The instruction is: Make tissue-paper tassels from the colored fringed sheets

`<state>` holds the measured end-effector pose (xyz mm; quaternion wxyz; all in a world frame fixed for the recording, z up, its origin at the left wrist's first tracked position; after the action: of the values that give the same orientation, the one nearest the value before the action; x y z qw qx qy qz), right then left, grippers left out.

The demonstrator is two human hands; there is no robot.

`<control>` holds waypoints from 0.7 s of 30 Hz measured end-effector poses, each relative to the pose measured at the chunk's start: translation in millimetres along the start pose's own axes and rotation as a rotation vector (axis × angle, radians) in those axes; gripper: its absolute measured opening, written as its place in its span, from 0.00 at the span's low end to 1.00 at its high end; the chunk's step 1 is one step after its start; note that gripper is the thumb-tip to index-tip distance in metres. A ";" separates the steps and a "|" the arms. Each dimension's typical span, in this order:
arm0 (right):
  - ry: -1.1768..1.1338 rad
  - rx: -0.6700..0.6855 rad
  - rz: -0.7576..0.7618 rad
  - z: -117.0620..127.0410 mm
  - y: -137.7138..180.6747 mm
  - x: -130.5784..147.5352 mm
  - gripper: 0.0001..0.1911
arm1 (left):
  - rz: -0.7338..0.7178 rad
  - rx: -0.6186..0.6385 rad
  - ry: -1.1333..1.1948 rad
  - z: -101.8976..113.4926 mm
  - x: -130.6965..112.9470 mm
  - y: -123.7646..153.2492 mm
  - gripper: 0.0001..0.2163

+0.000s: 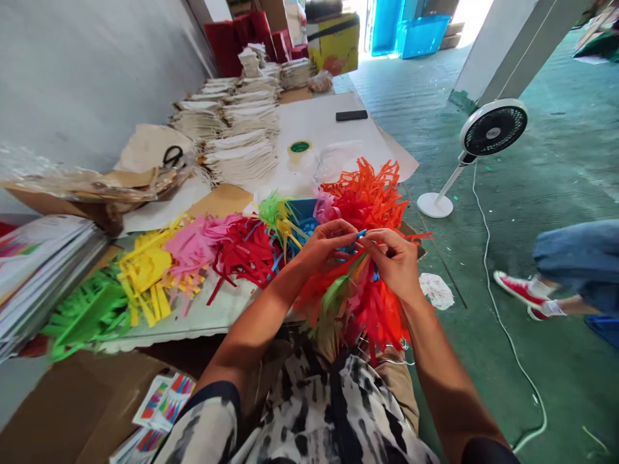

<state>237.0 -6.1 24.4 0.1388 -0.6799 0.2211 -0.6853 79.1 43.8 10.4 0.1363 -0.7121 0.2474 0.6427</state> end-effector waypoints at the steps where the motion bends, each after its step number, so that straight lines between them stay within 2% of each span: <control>1: 0.004 0.004 0.006 0.3 0.0 0.3 0.06 | -0.001 -0.002 -0.004 -0.1 -0.3 0.4 0.16; 9: 0.002 0.055 -0.005 0.5 -0.7 3.7 0.08 | 0.020 0.005 0.014 0.7 -3.5 2.0 0.16; 13: 0.016 0.046 -0.033 1.2 -0.1 2.3 0.08 | 0.049 -0.006 0.027 3.6 -2.7 3.4 0.17; 18: 0.017 0.021 -0.096 3.6 1.2 -5.3 0.12 | 0.112 0.050 0.080 1.9 1.0 3.5 0.20; 21: 0.043 0.018 -0.100 4.5 0.9 -7.0 0.13 | 0.095 0.056 0.045 0.7 1.5 3.7 0.21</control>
<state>241.7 -4.0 17.7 0.1058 -0.6740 0.1839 -0.7076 76.6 40.8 9.3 0.1199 -0.7100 0.3015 0.6250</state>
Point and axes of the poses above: each hand's wrist, its own y-axis away from the middle knuckle, its own z-axis out of the back of the hand, x = y × z, the point moved 6 cm from there along -y, towards the middle knuckle, and after that the axes turned 11 degrees about -y, right-handed, at the moved point
